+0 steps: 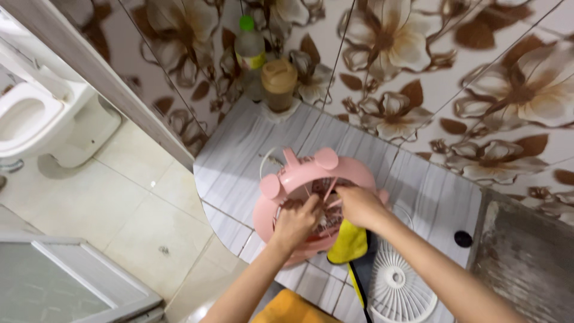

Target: The person sits on the floor with a pink rabbit-shaped desk fan on their lap, wipes the fan with a yellow cloth, removes the front grille, unscrews the blade cap and takes off the blades and rear grille, then wipes the parts and begins fitting the blades and grille back on.

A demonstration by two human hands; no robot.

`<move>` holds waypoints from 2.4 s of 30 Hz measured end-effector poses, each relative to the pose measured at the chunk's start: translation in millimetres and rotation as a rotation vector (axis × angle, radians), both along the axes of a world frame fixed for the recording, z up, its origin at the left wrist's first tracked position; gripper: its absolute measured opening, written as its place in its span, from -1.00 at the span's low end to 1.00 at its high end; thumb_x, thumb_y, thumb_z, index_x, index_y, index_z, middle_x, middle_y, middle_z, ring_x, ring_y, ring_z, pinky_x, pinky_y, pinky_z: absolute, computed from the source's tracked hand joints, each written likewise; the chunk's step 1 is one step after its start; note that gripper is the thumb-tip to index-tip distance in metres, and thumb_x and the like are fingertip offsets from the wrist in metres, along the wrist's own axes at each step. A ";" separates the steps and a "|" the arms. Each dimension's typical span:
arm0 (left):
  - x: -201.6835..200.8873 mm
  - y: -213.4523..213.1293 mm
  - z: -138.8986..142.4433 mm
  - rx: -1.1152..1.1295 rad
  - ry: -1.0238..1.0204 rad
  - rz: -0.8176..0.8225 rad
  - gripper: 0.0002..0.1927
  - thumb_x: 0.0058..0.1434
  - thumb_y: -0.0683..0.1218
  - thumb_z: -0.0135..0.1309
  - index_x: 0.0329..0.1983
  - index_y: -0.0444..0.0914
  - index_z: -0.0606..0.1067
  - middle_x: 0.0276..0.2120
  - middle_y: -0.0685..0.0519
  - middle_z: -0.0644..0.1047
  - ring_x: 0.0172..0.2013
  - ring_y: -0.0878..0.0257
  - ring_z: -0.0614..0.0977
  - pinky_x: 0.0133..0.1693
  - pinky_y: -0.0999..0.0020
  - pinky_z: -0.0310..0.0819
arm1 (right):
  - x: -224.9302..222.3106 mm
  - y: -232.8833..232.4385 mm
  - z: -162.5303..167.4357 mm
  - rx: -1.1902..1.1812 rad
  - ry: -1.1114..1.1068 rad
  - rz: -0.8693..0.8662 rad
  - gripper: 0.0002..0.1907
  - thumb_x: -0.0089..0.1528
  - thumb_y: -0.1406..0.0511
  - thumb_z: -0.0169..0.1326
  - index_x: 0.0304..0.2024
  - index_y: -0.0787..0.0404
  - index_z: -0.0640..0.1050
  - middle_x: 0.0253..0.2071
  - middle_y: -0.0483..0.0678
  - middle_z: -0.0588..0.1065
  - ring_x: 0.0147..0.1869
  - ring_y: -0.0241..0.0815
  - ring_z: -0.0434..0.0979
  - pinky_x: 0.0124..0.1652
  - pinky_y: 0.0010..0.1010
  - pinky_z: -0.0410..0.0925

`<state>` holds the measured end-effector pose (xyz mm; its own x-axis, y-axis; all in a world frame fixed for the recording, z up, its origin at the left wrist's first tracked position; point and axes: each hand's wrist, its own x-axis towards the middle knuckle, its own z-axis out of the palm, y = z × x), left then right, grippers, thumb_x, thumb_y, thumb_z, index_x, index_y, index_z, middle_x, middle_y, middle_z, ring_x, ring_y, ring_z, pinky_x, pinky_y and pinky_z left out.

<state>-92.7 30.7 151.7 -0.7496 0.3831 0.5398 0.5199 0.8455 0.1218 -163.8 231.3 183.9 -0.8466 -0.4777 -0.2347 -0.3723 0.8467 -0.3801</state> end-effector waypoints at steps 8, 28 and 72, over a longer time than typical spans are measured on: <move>-0.3 0.2 13.9 0.038 -0.026 -0.016 -0.94 0.17 -0.11 0.13 -0.32 -0.17 0.54 -0.30 0.04 0.43 -0.49 0.15 0.54 -0.41 0.21 0.44 | -10.8 -36.3 18.1 0.468 -0.116 -0.070 -0.70 0.22 0.30 0.06 -0.01 0.16 0.63 0.01 0.11 0.58 0.13 0.08 0.60 0.07 -0.12 0.46; 36.5 -8.8 64.2 0.040 0.002 -0.059 -0.82 0.04 -0.16 0.11 -0.26 -0.23 0.54 -0.25 0.01 0.44 -0.44 0.11 0.56 -0.36 0.22 0.45 | 29.8 -72.5 81.9 0.529 -0.197 -0.152 -0.65 0.21 0.16 0.17 0.04 0.03 0.64 0.10 0.03 0.56 0.24 0.02 0.56 0.14 -0.16 0.44; 33.5 4.4 53.0 0.015 0.025 -0.039 -0.77 0.00 -0.15 0.08 -0.24 -0.21 0.57 -0.32 0.05 0.44 -0.51 0.14 0.56 -0.40 0.18 0.48 | 41.8 -69.8 88.8 0.491 -0.171 -0.174 -0.68 0.14 0.27 0.19 -0.04 0.15 0.68 0.05 0.14 0.58 0.17 0.11 0.58 0.08 -0.08 0.47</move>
<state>-59.3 35.2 204.6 -0.7205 0.4037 0.5639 0.5555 0.8227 0.1207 -121.9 161.5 272.7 -0.8333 -0.1334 -0.5365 -0.1784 0.9834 0.0326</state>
